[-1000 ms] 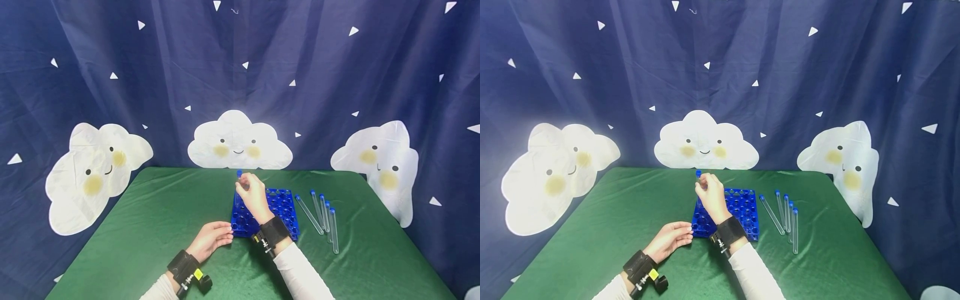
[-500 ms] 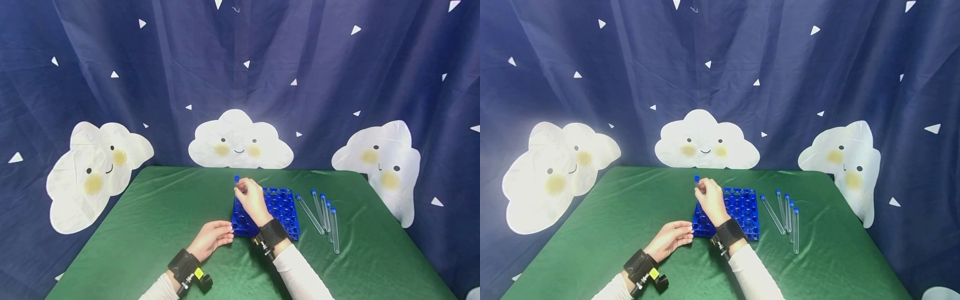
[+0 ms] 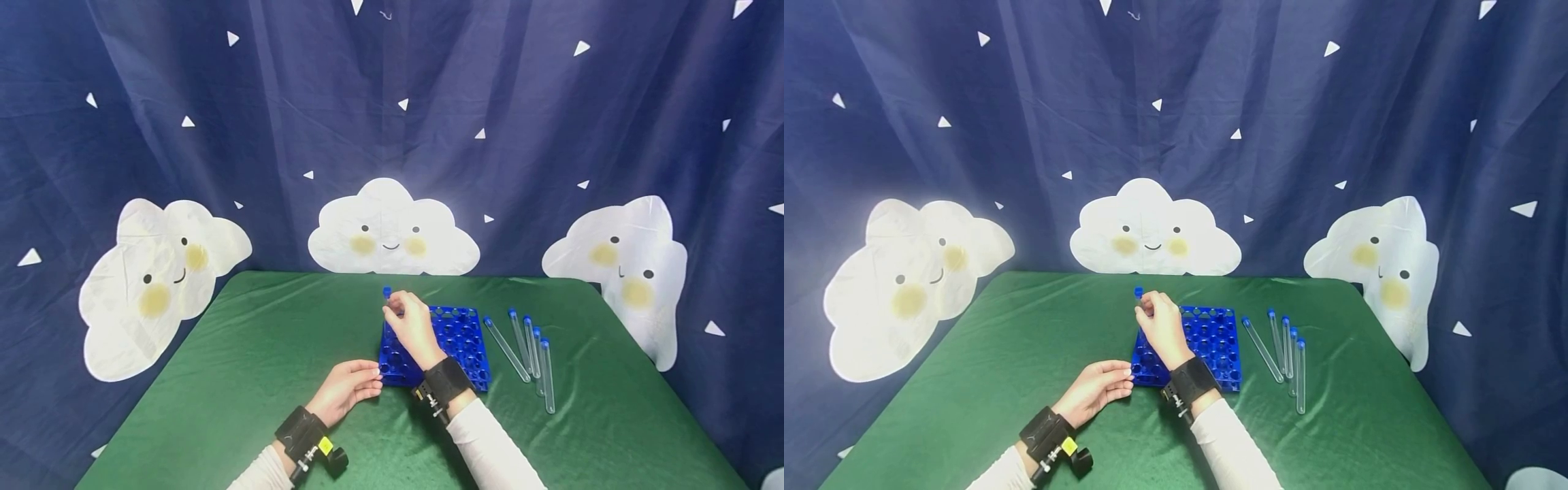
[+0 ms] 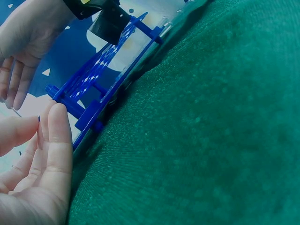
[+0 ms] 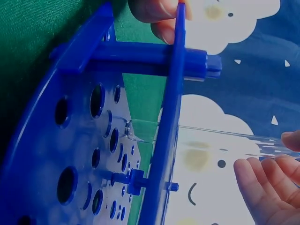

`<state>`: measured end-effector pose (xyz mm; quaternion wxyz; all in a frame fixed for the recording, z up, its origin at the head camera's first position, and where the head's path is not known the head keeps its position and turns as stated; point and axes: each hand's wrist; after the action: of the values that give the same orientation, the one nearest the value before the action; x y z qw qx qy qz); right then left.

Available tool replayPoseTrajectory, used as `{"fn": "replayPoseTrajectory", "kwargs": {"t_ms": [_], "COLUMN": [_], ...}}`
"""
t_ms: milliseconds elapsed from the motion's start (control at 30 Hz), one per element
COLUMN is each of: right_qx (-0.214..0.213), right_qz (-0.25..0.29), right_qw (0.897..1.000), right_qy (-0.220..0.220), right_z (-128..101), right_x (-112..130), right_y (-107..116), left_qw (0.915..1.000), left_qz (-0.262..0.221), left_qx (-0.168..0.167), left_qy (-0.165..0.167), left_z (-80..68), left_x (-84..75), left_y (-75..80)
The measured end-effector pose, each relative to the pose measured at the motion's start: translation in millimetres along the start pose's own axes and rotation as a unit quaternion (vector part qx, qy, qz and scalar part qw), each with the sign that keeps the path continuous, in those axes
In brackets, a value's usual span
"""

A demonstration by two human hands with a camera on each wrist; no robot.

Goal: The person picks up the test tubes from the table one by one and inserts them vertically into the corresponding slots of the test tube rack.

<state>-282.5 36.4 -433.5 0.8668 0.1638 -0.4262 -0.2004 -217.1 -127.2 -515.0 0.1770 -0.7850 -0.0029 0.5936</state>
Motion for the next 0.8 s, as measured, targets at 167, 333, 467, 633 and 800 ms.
{"fn": "replayPoseTrajectory", "kwargs": {"t_ms": [167,333,467,633,800], "right_qx": [0.006,-0.008,-0.025,-0.046,-0.059], "right_qz": [0.000,-0.003,-0.005,-0.027,-0.057], "right_qw": [1.000,1.000,1.000,0.998,0.996], "right_qy": [-0.006,-0.004,-0.011,-0.018,-0.041], "right_z": [1,5,7,9,8], "right_x": [1,0,-3,-12,-27], "right_y": [7,21,39,66,94], "left_qw": [1.0000,1.0000,0.9999,0.9999,0.9999], "left_qz": [0.004,0.007,0.011,0.013,0.011], "left_qx": [-0.001,-0.002,-0.003,-0.003,-0.002], "left_qy": [0.001,-0.001,0.000,0.003,0.006], "left_z": [-0.2,-0.5,-0.8,-0.6,-0.4], "left_x": [-0.5,-0.8,-0.5,0.0,0.1], "left_y": [-0.1,-0.4,-0.4,-0.1,-0.4]}}
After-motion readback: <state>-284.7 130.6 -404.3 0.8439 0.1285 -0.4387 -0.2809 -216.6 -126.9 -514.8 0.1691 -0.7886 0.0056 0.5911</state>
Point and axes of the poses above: each hand's wrist, its own z-axis towards the middle knuckle, its own y-axis out of the back of the hand, x = y × z, and after that the axes turned 2 degrees about z, right-handed
